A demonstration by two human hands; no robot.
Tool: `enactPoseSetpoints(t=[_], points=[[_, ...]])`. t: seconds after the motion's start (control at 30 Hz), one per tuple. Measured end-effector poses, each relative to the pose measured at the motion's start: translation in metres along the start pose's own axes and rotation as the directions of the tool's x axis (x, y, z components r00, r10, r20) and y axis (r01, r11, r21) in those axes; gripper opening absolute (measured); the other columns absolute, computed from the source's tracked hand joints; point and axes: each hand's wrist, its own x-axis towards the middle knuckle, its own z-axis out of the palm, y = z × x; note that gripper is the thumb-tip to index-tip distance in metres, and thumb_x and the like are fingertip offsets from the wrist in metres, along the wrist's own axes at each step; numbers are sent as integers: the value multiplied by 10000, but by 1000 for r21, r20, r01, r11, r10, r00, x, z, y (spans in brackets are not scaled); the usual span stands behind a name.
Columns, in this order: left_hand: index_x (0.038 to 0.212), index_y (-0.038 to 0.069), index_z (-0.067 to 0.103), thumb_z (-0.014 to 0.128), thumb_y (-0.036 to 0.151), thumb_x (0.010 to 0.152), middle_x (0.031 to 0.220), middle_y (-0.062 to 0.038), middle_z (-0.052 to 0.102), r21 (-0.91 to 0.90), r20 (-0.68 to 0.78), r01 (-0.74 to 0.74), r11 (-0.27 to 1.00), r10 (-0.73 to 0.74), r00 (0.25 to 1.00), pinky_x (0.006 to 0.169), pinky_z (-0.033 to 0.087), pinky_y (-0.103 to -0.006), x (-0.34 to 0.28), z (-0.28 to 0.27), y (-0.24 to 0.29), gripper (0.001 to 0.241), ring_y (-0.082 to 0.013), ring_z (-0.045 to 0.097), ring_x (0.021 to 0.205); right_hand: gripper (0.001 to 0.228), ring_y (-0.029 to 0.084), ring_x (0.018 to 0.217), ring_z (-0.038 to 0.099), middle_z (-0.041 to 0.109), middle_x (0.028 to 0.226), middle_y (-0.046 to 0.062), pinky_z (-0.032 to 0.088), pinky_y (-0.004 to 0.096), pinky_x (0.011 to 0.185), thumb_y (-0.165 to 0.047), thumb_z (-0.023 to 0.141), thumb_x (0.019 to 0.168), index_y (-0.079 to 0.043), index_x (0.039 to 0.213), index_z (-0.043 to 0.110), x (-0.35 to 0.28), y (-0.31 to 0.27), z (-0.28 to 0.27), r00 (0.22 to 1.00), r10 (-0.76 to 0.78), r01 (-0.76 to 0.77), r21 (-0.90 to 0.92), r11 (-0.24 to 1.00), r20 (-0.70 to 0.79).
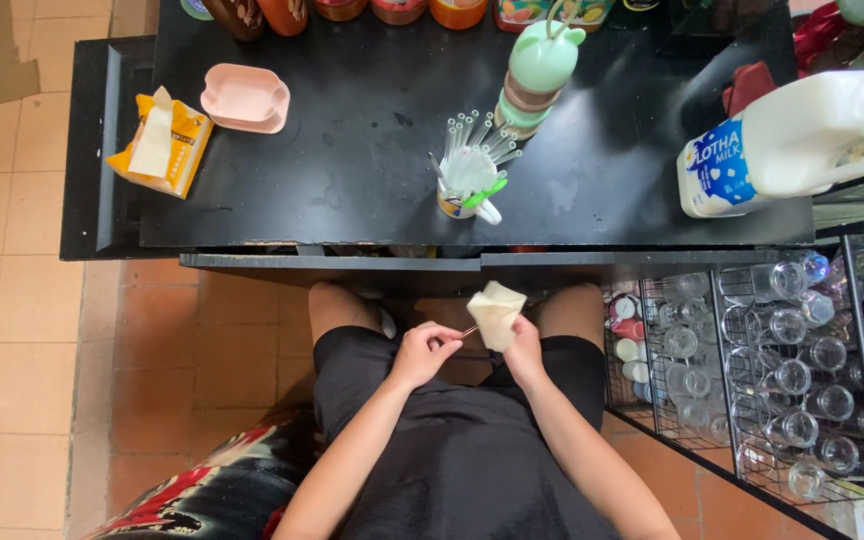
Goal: Wiping down plastic stirrers with a tissue at a coffee shop counter.
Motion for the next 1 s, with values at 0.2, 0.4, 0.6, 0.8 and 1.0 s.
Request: enactPoseSetpoints(t=[0.2, 0.4, 0.6, 0.8, 1.0], points=[[1009, 93, 818, 788, 126, 843, 866, -4, 723, -3, -8, -4, 1000, 4, 1000, 572, 447, -240, -1, 0, 6, 172, -69, 490, 581, 187, 105, 813, 663, 751, 965, 52, 527, 275, 702, -133, 698, 986, -2, 1117, 721, -6, -15, 6, 987, 96, -90, -52, 995, 131], [1109, 70, 766, 670, 119, 969, 914, -25, 759, -102, 63, -76, 992, 83, 995, 676, 504, -237, -9, 3, 20, 176, -80, 635, 734, 222, 108, 827, 704, 772, 992, 69, 556, 243, 724, -168, 664, 1021, 19, 1129, 718, -28, -77, 18, 990, -139, 139, 203, 969, -13], [1093, 30, 738, 639, 91, 970, 937, -65, 783, -263, 10, -230, 937, 241, 970, 724, 549, -263, -47, 7, 64, 170, -116, 726, 821, 118, 147, 943, 743, 761, 1143, 98, 597, 245, 797, -76, 679, 983, 4, 1047, 737, -86, -149, 38, 833, -534, 545, -52, 837, 145], [1056, 26, 712, 713, 67, 888, 983, -71, 741, -329, -97, -360, 873, 348, 932, 759, 558, -268, -68, -3, 84, 174, -150, 714, 882, 106, 182, 762, 681, 727, 994, 133, 521, 269, 665, 19, 682, 873, 20, 976, 705, -104, -184, 58, 723, -509, 615, -99, 782, 468], [973, 10, 736, 732, 59, 874, 988, -87, 759, -103, -102, -394, 913, 385, 917, 785, 560, -277, -79, -77, 139, 110, -141, 705, 858, 204, 112, 692, 679, 754, 825, 49, 525, 255, 624, -23, 524, 983, -5, 1008, 726, -116, -166, 33, 847, -339, 430, -152, 890, 411]])
